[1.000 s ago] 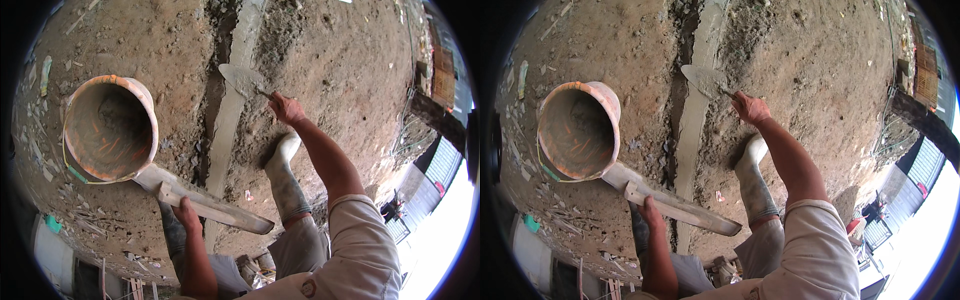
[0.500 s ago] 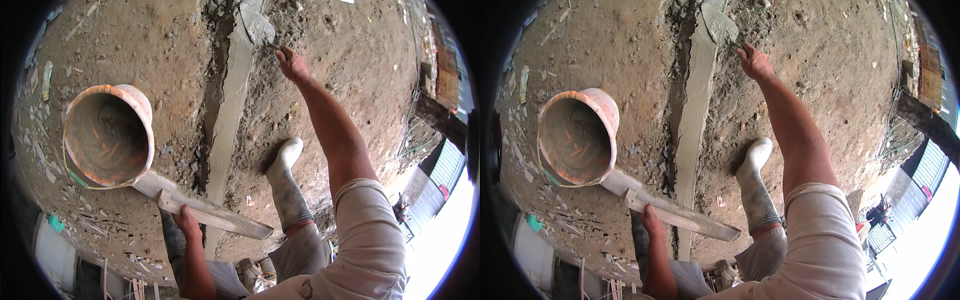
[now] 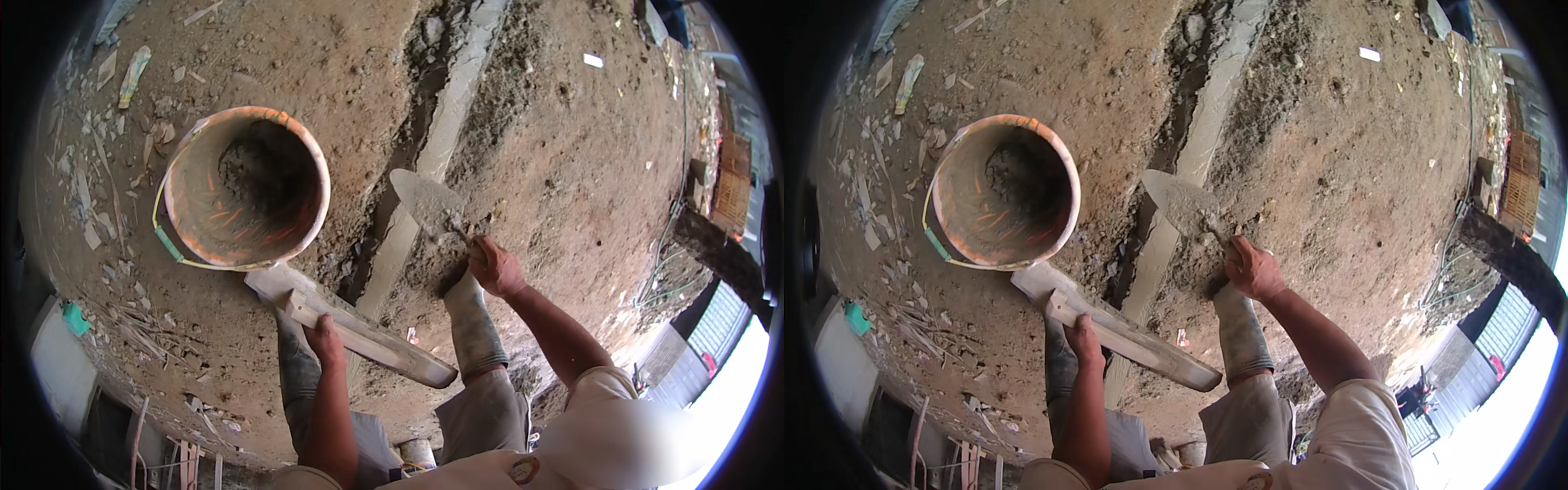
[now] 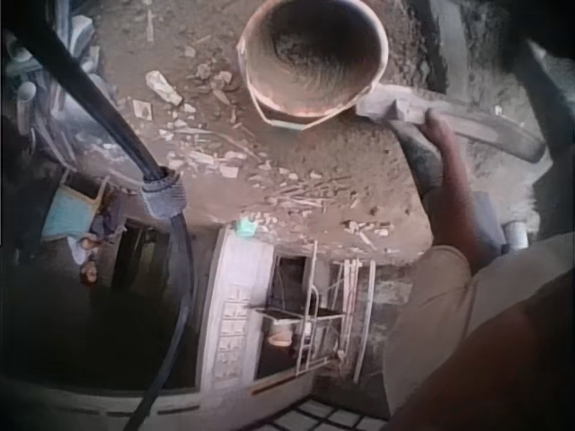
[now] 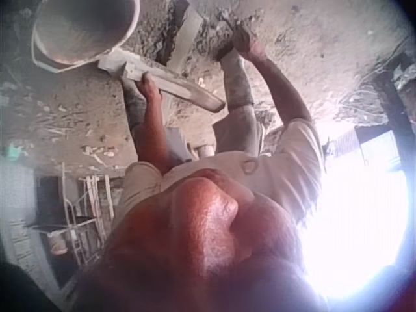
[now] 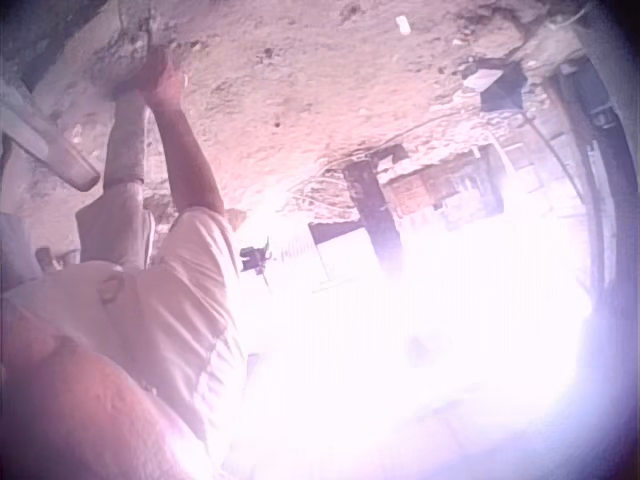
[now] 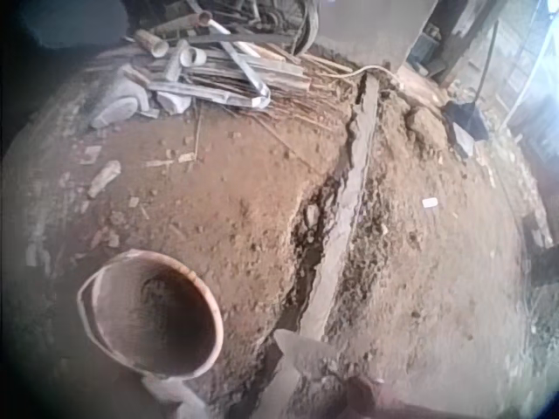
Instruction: The person scoops wet cement from a bucket with a trowel and spreads it into a narrow trench on the ground. They repeatedly smooth and level the cement using a straightedge and trowel, working along the trench to fill and flatten the surface.
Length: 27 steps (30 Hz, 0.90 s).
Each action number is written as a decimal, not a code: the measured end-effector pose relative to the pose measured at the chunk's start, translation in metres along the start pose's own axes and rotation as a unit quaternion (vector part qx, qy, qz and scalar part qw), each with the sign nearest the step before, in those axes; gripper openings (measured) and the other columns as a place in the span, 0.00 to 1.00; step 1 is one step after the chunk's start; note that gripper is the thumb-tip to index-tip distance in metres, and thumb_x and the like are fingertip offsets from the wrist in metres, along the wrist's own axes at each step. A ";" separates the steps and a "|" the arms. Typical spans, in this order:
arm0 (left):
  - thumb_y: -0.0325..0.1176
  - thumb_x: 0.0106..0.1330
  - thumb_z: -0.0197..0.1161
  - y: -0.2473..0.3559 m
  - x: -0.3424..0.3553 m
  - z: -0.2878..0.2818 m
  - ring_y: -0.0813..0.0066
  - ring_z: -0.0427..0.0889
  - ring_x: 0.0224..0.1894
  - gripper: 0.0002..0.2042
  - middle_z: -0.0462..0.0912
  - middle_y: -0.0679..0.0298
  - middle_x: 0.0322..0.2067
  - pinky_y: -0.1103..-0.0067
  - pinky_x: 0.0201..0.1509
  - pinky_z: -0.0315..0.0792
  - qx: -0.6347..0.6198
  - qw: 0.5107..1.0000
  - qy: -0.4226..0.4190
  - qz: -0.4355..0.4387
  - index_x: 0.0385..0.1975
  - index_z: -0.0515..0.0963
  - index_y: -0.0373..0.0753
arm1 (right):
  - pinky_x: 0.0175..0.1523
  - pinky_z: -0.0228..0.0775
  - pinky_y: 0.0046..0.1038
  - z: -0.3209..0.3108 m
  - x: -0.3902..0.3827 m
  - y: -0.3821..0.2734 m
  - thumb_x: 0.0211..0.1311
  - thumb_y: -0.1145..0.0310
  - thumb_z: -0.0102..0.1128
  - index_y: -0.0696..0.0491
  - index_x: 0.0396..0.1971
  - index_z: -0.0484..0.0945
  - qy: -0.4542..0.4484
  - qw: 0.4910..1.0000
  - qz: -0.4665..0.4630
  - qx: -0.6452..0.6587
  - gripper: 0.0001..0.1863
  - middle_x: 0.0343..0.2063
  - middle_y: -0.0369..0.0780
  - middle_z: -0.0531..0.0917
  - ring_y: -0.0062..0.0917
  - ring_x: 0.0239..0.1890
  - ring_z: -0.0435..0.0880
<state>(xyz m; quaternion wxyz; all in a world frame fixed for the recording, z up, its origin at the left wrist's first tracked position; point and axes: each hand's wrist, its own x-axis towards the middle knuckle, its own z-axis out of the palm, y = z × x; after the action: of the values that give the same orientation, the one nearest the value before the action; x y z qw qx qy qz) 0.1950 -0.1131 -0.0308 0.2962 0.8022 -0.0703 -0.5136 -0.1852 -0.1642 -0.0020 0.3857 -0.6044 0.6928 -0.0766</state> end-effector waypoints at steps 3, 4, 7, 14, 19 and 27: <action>0.28 0.62 0.57 0.004 0.007 -0.003 0.64 0.70 0.60 0.31 0.70 0.57 0.60 0.73 0.65 0.61 -0.002 1.000 -0.013 0.021 0.66 0.59 0.32 | 0.39 0.79 0.37 -0.049 0.032 -0.072 0.59 0.71 0.63 0.51 0.50 0.71 -0.015 0.998 -0.052 0.016 0.19 0.38 0.43 0.82 0.43 0.38 0.85; 0.29 0.62 0.57 0.011 0.006 -0.001 0.64 0.70 0.60 0.31 0.70 0.56 0.60 0.73 0.65 0.61 0.017 1.000 -0.012 -0.011 0.66 0.59 0.31 | 0.39 0.79 0.37 -0.065 0.043 -0.100 0.58 0.71 0.64 0.50 0.51 0.72 -0.030 0.998 -0.046 0.012 0.20 0.39 0.44 0.82 0.42 0.38 0.85; 0.31 0.61 0.59 0.022 0.004 -0.014 0.61 0.71 0.58 0.32 0.71 0.54 0.57 0.71 0.64 0.63 0.016 1.000 0.001 0.020 0.65 0.59 0.30 | 0.36 0.78 0.38 -0.084 0.082 -0.184 0.61 0.67 0.62 0.47 0.53 0.72 -0.062 0.984 -0.100 -0.134 0.20 0.34 0.43 0.80 0.40 0.33 0.84; 0.35 0.61 0.63 0.022 0.006 -0.028 0.48 0.78 0.44 0.26 0.77 0.44 0.43 0.63 0.52 0.71 0.052 0.998 0.036 0.025 0.54 0.64 0.28 | 0.36 0.78 0.42 -0.033 0.182 -0.303 0.66 0.68 0.51 0.46 0.50 0.73 -0.117 0.891 -0.173 -0.403 0.14 0.36 0.44 0.80 0.40 0.34 0.85; 0.38 0.60 0.62 0.038 0.006 -0.032 0.45 0.80 0.41 0.27 0.79 0.42 0.40 0.61 0.49 0.73 0.074 0.995 0.058 0.037 0.53 0.64 0.27 | 0.43 0.79 0.45 0.022 0.224 -0.331 0.67 0.68 0.47 0.45 0.49 0.74 -0.129 0.866 -0.143 -0.462 0.13 0.43 0.46 0.79 0.42 0.42 0.84; 0.38 0.60 0.62 0.026 0.017 -0.044 0.45 0.81 0.41 0.25 0.80 0.42 0.38 0.61 0.48 0.74 0.002 0.999 0.044 0.016 0.50 0.66 0.27 | 0.47 0.78 0.43 0.088 0.240 -0.317 0.67 0.67 0.46 0.43 0.47 0.76 -0.072 0.888 -0.134 -0.434 0.12 0.42 0.44 0.79 0.39 0.46 0.83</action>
<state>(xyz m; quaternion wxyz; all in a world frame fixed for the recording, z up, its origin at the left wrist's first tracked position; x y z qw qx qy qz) 0.2455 -0.1233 -0.0169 0.3061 0.8234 -0.0711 -0.4726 0.1231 -0.4297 0.0128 0.1199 -0.8027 0.5396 0.2239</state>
